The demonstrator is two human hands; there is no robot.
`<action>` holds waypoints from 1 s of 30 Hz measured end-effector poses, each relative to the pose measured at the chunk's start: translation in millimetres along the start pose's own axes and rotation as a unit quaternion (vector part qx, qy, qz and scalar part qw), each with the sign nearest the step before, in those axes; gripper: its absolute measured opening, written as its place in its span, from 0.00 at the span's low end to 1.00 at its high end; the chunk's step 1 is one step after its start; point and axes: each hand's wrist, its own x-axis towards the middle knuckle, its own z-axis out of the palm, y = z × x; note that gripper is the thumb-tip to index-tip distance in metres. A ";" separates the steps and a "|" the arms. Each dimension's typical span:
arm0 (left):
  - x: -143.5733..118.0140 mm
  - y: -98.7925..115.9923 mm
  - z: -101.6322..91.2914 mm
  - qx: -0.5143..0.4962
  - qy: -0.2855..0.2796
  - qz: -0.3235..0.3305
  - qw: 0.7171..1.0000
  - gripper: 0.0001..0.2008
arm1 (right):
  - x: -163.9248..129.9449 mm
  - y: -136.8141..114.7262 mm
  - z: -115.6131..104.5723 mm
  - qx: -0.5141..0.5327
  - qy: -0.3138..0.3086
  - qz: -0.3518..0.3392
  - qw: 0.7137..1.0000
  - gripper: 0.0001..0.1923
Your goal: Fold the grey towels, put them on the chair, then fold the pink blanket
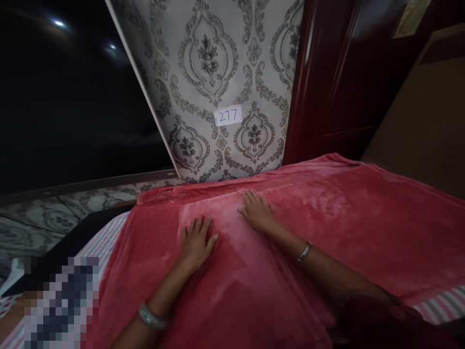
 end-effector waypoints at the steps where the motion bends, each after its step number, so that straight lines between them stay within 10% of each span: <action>1: 10.4 -2.5 -6.4 -0.008 0.014 0.004 1.000 0.30 | 6.3 -9.1 -3.3 -0.002 -0.002 -0.026 1.000 0.36; 9: 76.2 -11.8 1.3 0.045 -0.014 -0.062 0.997 0.32 | 48.1 -21.9 20.2 -0.009 -0.032 -0.051 0.998 0.34; 15: 76.9 -21.7 21.9 0.036 -0.014 -0.090 0.995 0.34 | 47.7 16.2 38.9 0.006 -0.056 0.027 0.998 0.39; 26: 64.6 -75.7 4.4 -0.079 -0.044 -0.168 0.982 0.33 | 47.2 16.5 29.3 0.002 -0.074 0.025 0.997 0.37; 30: 52.7 -58.6 -9.5 -0.064 -0.011 -0.167 0.984 0.35 | 30.3 6.0 11.7 -0.005 -0.070 0.008 0.998 0.36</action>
